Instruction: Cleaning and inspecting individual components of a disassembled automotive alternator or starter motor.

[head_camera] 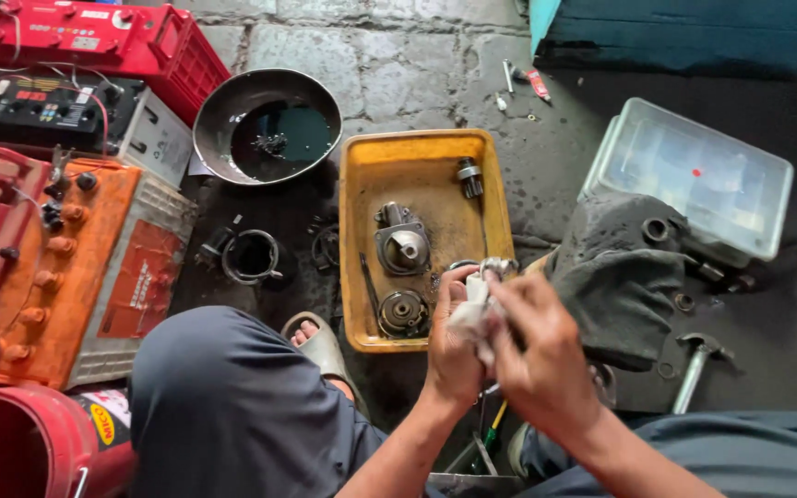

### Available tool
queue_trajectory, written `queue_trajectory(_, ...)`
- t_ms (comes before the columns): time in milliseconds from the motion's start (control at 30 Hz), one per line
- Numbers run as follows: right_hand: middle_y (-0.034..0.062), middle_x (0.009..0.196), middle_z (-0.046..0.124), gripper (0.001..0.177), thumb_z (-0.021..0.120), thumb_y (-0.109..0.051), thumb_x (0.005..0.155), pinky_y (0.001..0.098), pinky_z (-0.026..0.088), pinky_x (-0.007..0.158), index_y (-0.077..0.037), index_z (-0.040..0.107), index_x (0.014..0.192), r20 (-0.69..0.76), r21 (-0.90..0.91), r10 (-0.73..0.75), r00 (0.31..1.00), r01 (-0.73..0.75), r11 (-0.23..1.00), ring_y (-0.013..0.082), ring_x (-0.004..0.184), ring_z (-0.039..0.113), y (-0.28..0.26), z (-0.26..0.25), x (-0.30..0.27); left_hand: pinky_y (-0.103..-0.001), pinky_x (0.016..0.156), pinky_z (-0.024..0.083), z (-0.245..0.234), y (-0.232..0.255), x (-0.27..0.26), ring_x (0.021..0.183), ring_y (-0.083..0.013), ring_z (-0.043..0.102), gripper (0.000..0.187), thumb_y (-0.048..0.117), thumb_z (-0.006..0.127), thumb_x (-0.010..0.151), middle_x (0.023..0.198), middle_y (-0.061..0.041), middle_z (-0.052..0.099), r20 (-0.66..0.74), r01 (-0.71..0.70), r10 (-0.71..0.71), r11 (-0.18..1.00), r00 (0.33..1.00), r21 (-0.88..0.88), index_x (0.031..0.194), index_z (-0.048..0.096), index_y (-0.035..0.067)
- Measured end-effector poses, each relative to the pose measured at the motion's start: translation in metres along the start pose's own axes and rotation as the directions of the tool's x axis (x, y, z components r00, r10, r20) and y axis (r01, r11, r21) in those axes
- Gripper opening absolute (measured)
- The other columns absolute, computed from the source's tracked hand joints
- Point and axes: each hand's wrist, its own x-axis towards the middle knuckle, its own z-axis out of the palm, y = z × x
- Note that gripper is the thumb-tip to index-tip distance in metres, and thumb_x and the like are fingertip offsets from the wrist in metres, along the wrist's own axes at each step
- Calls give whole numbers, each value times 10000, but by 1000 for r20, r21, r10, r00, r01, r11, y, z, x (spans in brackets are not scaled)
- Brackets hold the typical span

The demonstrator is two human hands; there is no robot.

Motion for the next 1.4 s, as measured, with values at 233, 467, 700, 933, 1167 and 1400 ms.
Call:
queue_trajectory(233, 133, 1045, 648, 415, 796, -44, 715, 391, 543, 801, -84, 728, 1122, 149, 131, -333, 931, 315, 940, 302, 935, 655, -1, -2, -11, -307, 808, 547, -2, 44, 13, 873, -156, 633, 431, 349, 308, 1113, 992, -74, 663, 2, 100, -101, 982, 995, -162, 1246, 577, 40)
queue_trajectory(467, 119, 989, 663, 369, 746, 39, 720, 346, 562, 757, -54, 714, 1076, -95, 65, -169, 981, 175, 982, 285, 860, 694, 16, 5, 25, -299, 846, 507, -13, -5, 5, 950, -137, 607, 426, 346, 338, 1133, 1105, -70, 649, 57, 118, -115, 991, 992, -69, 1331, 573, 51)
queue_trajectory(700, 125, 975, 671, 247, 758, 46, 853, 347, 540, 742, -24, 716, 1086, -121, -3, 68, 990, -69, 998, 250, 846, 681, 26, -15, 46, -323, 811, 539, 4, 25, 11, 864, -177, 636, 645, 598, 245, 1040, 1038, -92, 659, -28, 190, -223, 882, 974, -432, 1288, 538, 81)
queue_trajectory(933, 140, 1165, 662, 336, 762, -16, 892, 332, 554, 836, -17, 656, 1210, -172, 177, 16, 985, 15, 984, 220, 989, 674, 1, -13, 34, -279, 853, 497, -4, 6, 10, 948, -142, 581, 723, 680, 258, 1058, 1099, -44, 616, 72, 147, -132, 946, 989, -290, 1346, 528, 75)
queue_trajectory(1167, 157, 1188, 662, 433, 792, -23, 696, 416, 548, 893, -62, 699, 1117, 151, 217, -400, 904, 364, 906, 370, 1063, 672, 3, -10, 25, -307, 969, 507, -8, 28, 14, 1061, -167, 613, 825, 738, 247, 1001, 1165, -84, 633, 72, 43, -34, 991, 997, -130, 1348, 543, 50)
queue_trajectory(1400, 98, 1079, 705, 347, 822, -53, 631, 429, 542, 724, -118, 737, 961, 345, 62, -445, 826, 453, 890, 336, 886, 671, 13, -25, 33, -409, 907, 570, -9, 50, 31, 1009, -244, 683, 853, 748, 209, 955, 1119, -126, 683, -109, 101, -148, 930, 983, -353, 1263, 552, 30)
